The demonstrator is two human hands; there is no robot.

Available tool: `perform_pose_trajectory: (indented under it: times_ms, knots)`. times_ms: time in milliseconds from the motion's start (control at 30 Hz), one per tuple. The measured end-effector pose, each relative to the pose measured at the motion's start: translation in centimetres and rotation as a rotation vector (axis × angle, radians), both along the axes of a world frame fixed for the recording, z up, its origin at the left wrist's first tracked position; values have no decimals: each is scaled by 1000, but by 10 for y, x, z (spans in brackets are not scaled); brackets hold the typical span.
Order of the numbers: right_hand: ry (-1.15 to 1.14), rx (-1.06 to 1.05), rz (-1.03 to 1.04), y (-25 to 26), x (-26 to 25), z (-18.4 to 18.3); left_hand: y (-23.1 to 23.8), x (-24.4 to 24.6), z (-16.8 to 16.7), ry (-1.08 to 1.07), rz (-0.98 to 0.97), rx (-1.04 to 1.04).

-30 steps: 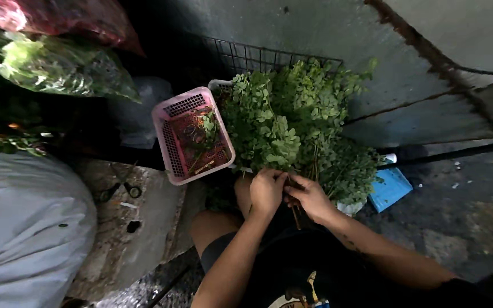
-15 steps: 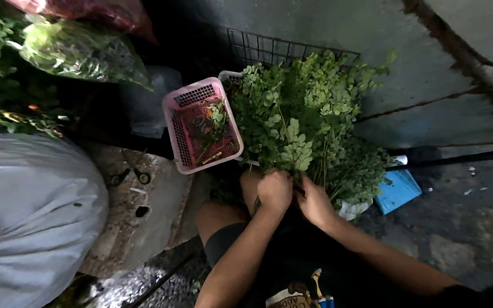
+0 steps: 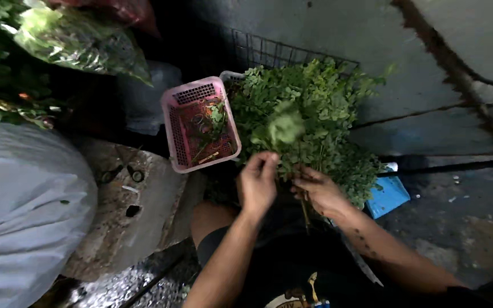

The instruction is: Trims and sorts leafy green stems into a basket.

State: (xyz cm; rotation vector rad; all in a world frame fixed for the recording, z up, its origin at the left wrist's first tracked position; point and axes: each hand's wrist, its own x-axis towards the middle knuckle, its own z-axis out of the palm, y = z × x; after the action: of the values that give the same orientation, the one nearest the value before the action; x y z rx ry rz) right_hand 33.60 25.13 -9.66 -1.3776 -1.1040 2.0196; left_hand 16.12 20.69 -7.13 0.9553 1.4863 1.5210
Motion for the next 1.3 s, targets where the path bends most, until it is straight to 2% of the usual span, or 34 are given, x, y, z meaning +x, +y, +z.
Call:
perform_pose_trajectory:
  times_ms: [100,167,233,333,400,467,633,700,767,800,867,900,967,1033,1067,1133,1233,1300]
  knots:
    - [80,-158,-41,-11,-10,-8,29,-23,36,82,86,170]
    - [90,-178,-52,-19,-17,-16,49,-27,36,146,92,96]
    - [112,-208,-104,-22,-25,-24,60,-23,9,237,-26,-190]
    - [82,-290,-195,-23,-35,-26,66,-6,-54,176,-173,-581]
    - [29,-271,-158,-23,-36,-26,67,2,-68,76,-147,-672]
    - [-42,-188,-48,-25,-33,-26,66,7,-65,-6,-135,-690]
    - [-394,218,450,-12,-25,-6,73,12,-36,-424,-132,-591]
    - [-522,291,660,7,-16,6,74,14,-26,-439,-126,-550]
    - [-613,375,756,30,-4,27,75,4,-20,-282,-175,-543]
    - [-650,499,706,38,3,38,75,-5,-18,-145,-230,-547]
    - [-707,946,599,52,9,61,70,-28,-6,160,-378,-522]
    - [-721,1214,615,60,8,68,65,-38,5,300,-475,-503]
    - [-722,1607,789,77,-5,81,48,-44,30,529,-670,-445]
    - [-636,1809,1005,94,-21,75,29,-38,45,649,-800,-383]
    - [-557,1806,1099,101,-27,67,19,-35,45,665,-809,-365]
    - [-493,1649,1255,105,-37,48,0,-33,27,643,-718,-359]
    - [-623,1330,1465,94,-51,30,-16,-30,-7,634,-554,-478]
    - [-674,1321,1526,87,-57,23,-18,-26,-10,611,-532,-592]
